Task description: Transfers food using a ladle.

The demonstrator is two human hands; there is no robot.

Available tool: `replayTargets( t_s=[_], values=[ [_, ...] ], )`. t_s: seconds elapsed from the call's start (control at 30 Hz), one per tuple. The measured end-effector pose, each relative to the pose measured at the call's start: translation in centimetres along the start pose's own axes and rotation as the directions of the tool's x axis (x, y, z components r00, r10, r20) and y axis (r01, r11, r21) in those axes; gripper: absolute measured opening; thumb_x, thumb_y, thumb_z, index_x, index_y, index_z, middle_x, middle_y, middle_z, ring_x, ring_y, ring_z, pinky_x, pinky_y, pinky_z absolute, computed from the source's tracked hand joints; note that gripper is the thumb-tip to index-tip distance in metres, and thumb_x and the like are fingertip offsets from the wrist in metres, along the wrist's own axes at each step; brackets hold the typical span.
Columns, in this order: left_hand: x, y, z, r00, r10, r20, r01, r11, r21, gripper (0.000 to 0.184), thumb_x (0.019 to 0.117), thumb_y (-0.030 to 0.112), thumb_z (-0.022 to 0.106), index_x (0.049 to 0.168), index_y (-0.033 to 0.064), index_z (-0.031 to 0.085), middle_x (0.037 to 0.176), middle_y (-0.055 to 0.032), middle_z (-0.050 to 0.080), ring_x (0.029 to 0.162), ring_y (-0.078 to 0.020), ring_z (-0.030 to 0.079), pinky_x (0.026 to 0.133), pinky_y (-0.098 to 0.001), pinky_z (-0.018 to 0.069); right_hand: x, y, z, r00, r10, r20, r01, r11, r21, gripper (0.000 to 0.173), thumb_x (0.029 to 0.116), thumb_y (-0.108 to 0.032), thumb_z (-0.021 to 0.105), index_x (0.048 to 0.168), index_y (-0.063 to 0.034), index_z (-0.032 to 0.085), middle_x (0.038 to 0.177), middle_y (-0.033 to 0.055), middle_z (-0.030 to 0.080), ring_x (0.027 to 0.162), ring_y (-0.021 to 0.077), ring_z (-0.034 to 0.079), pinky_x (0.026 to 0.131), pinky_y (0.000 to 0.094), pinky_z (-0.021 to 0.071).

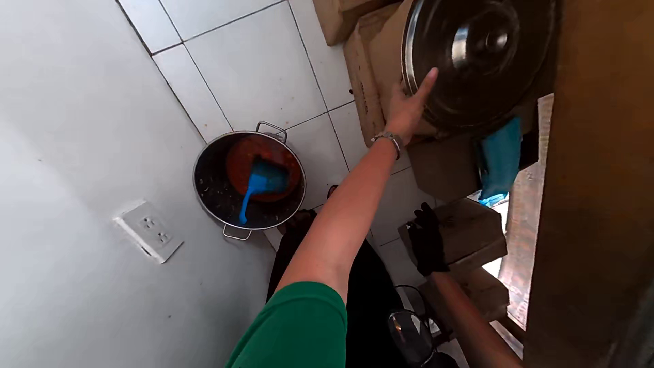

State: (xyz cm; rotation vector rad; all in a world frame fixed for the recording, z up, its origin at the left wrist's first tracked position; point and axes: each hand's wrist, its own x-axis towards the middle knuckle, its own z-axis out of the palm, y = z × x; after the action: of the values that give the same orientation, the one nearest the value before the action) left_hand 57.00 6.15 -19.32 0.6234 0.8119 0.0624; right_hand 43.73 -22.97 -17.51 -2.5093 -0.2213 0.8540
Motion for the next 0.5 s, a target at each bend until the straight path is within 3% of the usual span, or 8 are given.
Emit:
replayTargets(
  t_s=[0.07,0.13,0.23,0.33,0.4,0.5],
  values=[
    [-0.6,0.1,-1.1,0.997,-0.041,0.061,0.044,0.998,-0.039,0.075,0.1086,0.046,0.043,0.165,0.0145,0.004,0.166,-0.0200,0.024,0.146,-0.0359,0.037,0.112,-0.0561,0.0416,0.7,-0.5,0.8,0.999,0.030,0.025,-0.031,0.998,0.046,0.065,0.0996,-0.009,0.055,0.158,0.0051,0.029,0.145,0.0263,0.052,0.121,0.0273,0.061,0.098,0.0354,0.0544],
    [-1.8,-0.2,-2.7,0.993,-0.043,0.108,0.046,0.999,-0.022,0.075,0.1090,0.047,0.039,0.165,0.0156,0.002,0.168,-0.0180,0.019,0.151,-0.0347,0.031,0.116,-0.0579,0.0367,1.4,-1.6,1.4,0.997,0.046,0.064,-0.049,0.997,0.052,0.061,0.1002,-0.007,0.053,0.156,0.0054,0.032,0.138,0.0244,0.058,0.112,0.0224,0.065,0.092,0.0322,0.0561],
    [-6.2,-1.4,-7.8,0.998,0.042,0.057,-0.050,0.988,0.146,0.065,0.1094,0.033,0.046,0.163,0.0071,0.019,0.160,-0.0202,0.037,0.144,-0.0323,0.043,0.114,-0.0526,0.0407,3.0,-4.8,3.3,0.986,0.029,0.161,-0.026,1.000,-0.017,0.048,0.1014,-0.007,0.050,0.147,0.0070,0.044,0.116,0.0182,0.066,0.093,0.0158,0.065,0.081,0.0303,0.0555],
    [-14.3,-4.5,-16.5,0.971,0.156,-0.179,-0.061,0.892,0.447,0.050,0.1079,0.023,0.052,0.153,0.0059,0.040,0.148,-0.0173,0.053,0.128,-0.0274,0.059,0.102,-0.0432,0.0521,4.2,-9.6,7.2,0.957,0.027,0.289,-0.026,1.000,-0.008,0.034,0.1015,-0.008,0.056,0.132,0.0057,0.059,0.109,0.0198,0.069,0.090,0.0208,0.068,0.081,0.0377,0.0580],
    [-19.6,-8.0,-23.3,0.862,0.241,-0.445,0.038,0.846,0.532,0.043,0.1065,0.020,0.053,0.145,0.0016,0.049,0.141,-0.0185,0.058,0.123,-0.0263,0.062,0.102,-0.0427,0.0526,4.3,-13.7,11.2,0.905,0.060,0.421,-0.108,0.990,0.090,0.029,0.1012,-0.004,0.057,0.128,0.0049,0.061,0.110,0.0197,0.069,0.088,0.0211,0.069,0.081,0.0382,0.0589],
    [-27.1,-11.5,-30.8,0.572,0.204,-0.794,0.185,0.911,0.368,0.037,0.1042,0.010,0.053,0.137,-0.0074,0.053,0.128,-0.0237,0.063,0.113,-0.0261,0.064,0.097,-0.0402,0.0527,2.9,-19.4,19.5,0.752,0.155,0.640,-0.382,0.895,0.231,0.024,0.1039,-0.007,0.056,0.125,0.0036,0.062,0.102,0.0137,0.071,0.081,0.0162,0.069,0.074,0.0334,0.0603]
  ],
)
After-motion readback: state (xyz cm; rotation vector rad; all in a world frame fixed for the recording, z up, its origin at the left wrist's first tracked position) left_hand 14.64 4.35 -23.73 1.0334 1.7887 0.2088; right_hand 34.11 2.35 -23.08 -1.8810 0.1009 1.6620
